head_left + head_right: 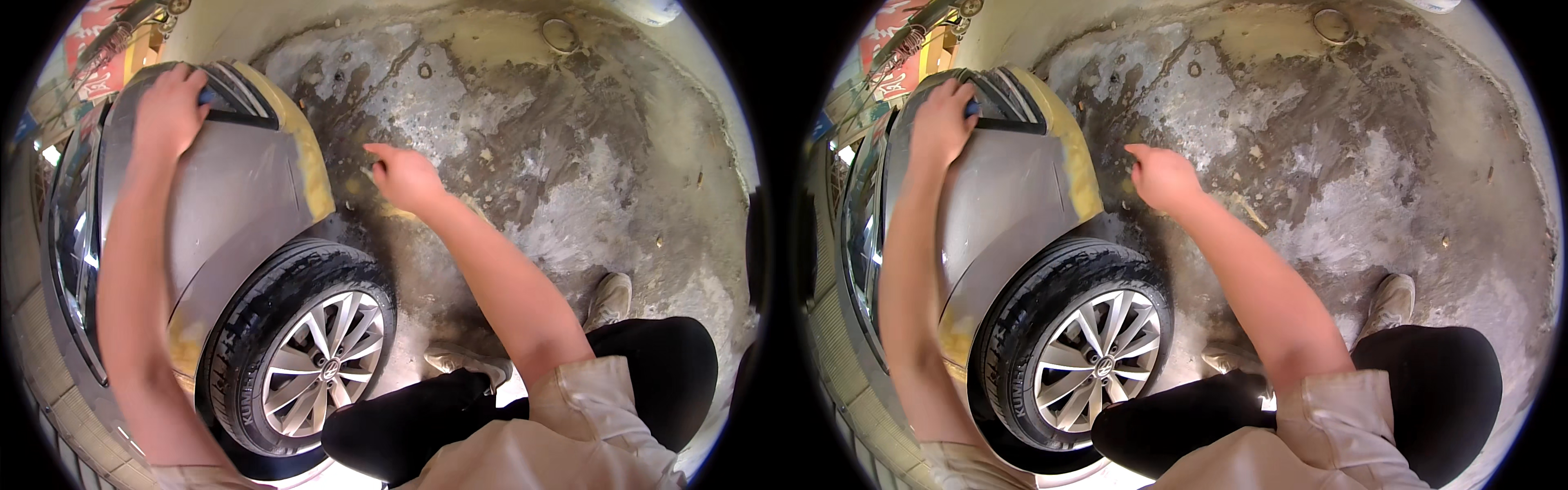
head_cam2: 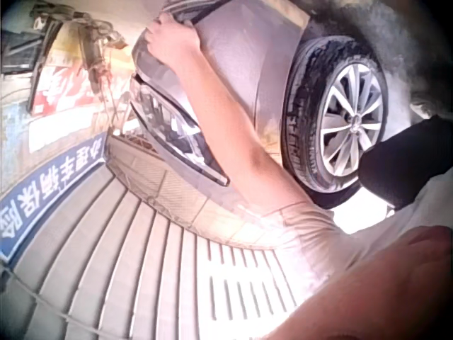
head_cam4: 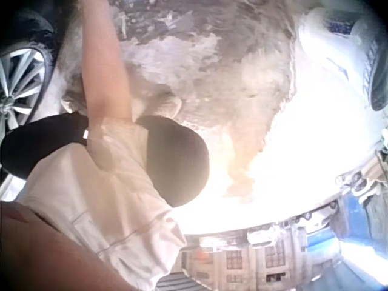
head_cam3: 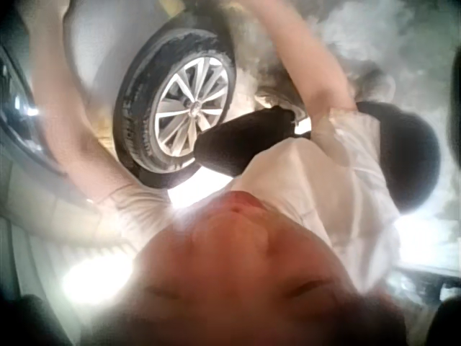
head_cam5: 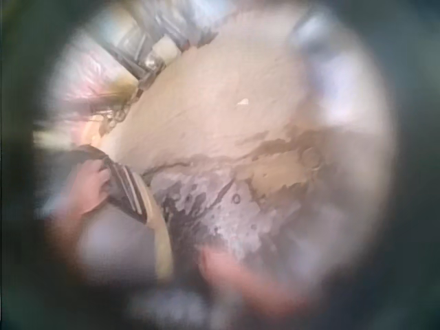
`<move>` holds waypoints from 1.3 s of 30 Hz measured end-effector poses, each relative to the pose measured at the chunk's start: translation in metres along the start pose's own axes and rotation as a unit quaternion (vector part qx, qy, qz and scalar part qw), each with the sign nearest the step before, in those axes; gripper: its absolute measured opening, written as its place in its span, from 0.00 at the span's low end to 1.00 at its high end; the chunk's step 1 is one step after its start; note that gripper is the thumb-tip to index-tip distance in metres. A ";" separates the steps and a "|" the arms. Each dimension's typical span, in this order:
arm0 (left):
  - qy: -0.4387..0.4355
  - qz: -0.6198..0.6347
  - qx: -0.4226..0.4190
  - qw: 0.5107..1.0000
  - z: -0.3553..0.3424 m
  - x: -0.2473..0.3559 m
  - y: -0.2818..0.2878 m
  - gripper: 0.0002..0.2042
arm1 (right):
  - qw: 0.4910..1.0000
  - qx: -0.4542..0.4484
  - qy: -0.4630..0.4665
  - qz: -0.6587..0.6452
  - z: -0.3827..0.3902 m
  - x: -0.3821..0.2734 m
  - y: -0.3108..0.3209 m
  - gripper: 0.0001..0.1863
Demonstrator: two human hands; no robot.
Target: The person sands the front fender of a silver car using a sanding block and a cloth. They repeatedly rub the surface near the wheel arch and headlight, occasionally wiping the area with the cloth.
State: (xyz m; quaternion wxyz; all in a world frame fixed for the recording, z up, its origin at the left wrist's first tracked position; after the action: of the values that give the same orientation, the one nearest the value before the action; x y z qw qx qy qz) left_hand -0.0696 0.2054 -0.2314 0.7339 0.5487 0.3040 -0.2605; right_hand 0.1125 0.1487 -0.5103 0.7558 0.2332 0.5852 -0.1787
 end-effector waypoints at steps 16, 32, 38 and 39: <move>0.048 -0.052 0.039 0.997 0.243 -0.132 0.148 0.13 | 0.945 -0.308 0.057 0.091 0.048 -0.025 -0.136 0.49; 0.059 -0.005 -0.027 0.998 0.256 -0.140 0.131 0.14 | 0.932 -0.323 -0.066 -0.151 0.037 -0.035 -0.098 0.32; 0.063 0.004 -0.038 0.997 0.258 -0.141 0.129 0.14 | 0.984 -0.021 -0.139 -0.105 -0.014 0.029 -0.034 0.27; 0.063 0.005 -0.040 0.997 0.258 -0.140 0.129 0.14 | 0.982 -0.007 -0.145 -0.121 -0.011 0.036 -0.040 0.28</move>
State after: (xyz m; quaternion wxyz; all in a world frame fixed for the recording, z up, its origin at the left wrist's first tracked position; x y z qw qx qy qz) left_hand -0.0313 -0.0026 0.0096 0.7358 0.5358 0.3573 -0.2096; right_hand 0.0909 0.1217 -0.5527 0.8072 0.1270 0.4943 -0.2964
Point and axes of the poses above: each hand's wrist, its own z-axis away from the middle knuckle, its own y-axis out of the back of the hand, x = y × z, the point moved 10 cm from there along -z, towards the middle knuckle, and after that the axes turned 8 degrees about x, right-handed, at the moved point
